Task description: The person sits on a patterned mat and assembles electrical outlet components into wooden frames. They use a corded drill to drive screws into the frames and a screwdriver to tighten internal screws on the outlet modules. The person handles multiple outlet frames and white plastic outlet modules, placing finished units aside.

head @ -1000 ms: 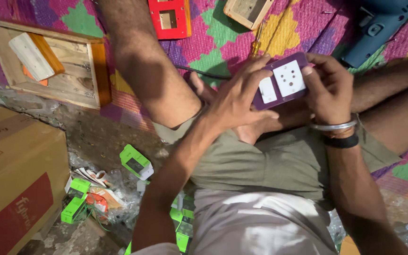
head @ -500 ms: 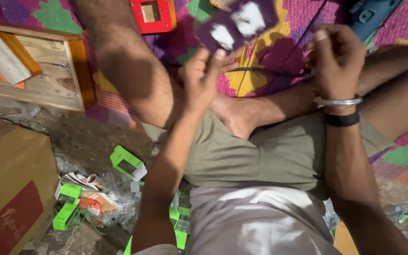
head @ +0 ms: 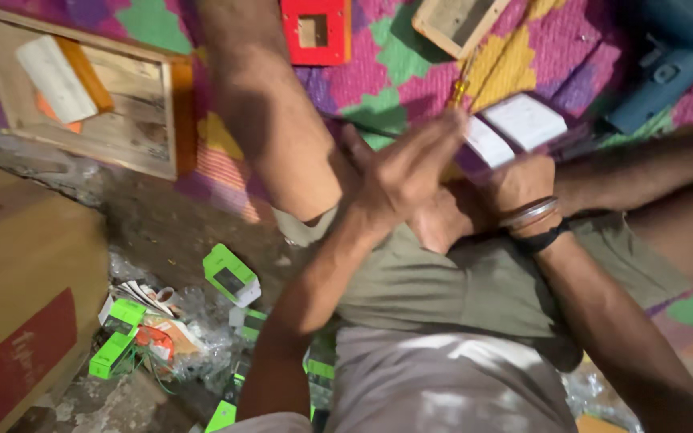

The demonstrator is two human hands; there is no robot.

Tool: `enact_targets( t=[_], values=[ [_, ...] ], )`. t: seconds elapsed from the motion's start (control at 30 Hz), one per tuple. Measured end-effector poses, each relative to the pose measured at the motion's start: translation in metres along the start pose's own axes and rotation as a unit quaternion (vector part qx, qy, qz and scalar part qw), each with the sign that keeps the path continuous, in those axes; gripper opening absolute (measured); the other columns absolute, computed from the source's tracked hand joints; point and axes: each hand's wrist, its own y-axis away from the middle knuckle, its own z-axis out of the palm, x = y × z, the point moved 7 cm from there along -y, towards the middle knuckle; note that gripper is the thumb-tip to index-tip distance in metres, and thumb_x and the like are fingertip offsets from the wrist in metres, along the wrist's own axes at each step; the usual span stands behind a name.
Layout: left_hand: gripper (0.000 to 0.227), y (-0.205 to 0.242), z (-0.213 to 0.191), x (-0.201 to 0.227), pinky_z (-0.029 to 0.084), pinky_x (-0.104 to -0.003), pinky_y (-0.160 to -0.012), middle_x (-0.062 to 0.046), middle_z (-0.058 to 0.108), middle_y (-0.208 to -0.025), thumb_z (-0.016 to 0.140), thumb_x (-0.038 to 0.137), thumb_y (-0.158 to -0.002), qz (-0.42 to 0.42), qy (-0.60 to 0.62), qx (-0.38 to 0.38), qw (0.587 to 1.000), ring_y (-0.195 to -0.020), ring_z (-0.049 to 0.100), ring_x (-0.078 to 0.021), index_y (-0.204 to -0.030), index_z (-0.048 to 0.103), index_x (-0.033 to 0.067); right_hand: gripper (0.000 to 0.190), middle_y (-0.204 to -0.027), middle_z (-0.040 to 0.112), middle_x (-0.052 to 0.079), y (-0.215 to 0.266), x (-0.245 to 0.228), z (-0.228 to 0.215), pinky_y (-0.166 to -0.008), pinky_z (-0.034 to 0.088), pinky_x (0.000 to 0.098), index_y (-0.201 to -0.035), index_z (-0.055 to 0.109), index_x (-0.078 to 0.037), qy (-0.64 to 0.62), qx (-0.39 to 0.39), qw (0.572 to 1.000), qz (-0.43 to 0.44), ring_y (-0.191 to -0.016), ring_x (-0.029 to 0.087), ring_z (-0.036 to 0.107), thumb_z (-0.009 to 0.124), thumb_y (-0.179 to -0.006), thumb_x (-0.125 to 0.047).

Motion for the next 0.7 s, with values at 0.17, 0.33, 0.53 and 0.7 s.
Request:
enact_targets(
  t=[0.17,0.33,0.53,0.7],
  values=[
    [0.014,0.005,-0.019,0.031,-0.001,-0.065,-0.121,-0.008,0.067,-0.135,0.061,0.016,-0.109,0.138,-0.035,0.101,0.985,-0.129,0.063,-0.0245,-0.117,0.071,0.0096,0.031,-0.116,0.062,0.014,0.022,-0.003,0.002,-0.090,0.050,0.0452,-0.122,0.064,-0.008,0.027,0.133,0.982,-0.131,-0.109,0.033,0.060,0.064,-0.098,-0.028],
    [0.006,0.012,-0.024,0.032,-0.015,-0.076,-0.113,-0.005,0.071,-0.133,0.068,0.012,-0.106,0.160,0.013,0.071,0.984,-0.129,0.067,-0.0281,-0.104,0.072,0.0085,0.041,-0.131,0.057,0.015,0.025,0.001,0.013,-0.103,0.048,0.0454,-0.134,0.056,-0.005,0.019,0.091,0.982,-0.162,-0.126,0.032,0.055,0.058,-0.100,-0.028],
    [0.019,0.005,-0.033,0.036,-0.021,-0.082,-0.105,0.004,0.064,-0.134,0.060,0.014,-0.105,0.147,0.025,0.103,0.983,-0.129,0.063,-0.0209,-0.107,0.078,0.0097,0.028,-0.105,0.057,0.014,0.017,-0.004,-0.020,-0.083,0.047,0.0451,-0.114,0.058,-0.006,-0.106,0.133,0.975,-0.140,-0.098,0.032,0.059,0.062,-0.095,-0.027],
    [0.014,0.005,-0.033,0.038,-0.021,-0.081,-0.107,0.005,0.065,-0.132,0.062,0.016,-0.105,0.174,0.011,0.098,0.980,-0.128,0.065,-0.0234,-0.097,0.074,0.0170,0.027,-0.097,0.056,0.012,0.012,0.000,-0.016,-0.079,0.046,0.0444,-0.106,0.059,-0.008,-0.115,0.094,0.980,-0.130,-0.093,0.031,0.060,0.064,-0.091,-0.030]
  ],
)
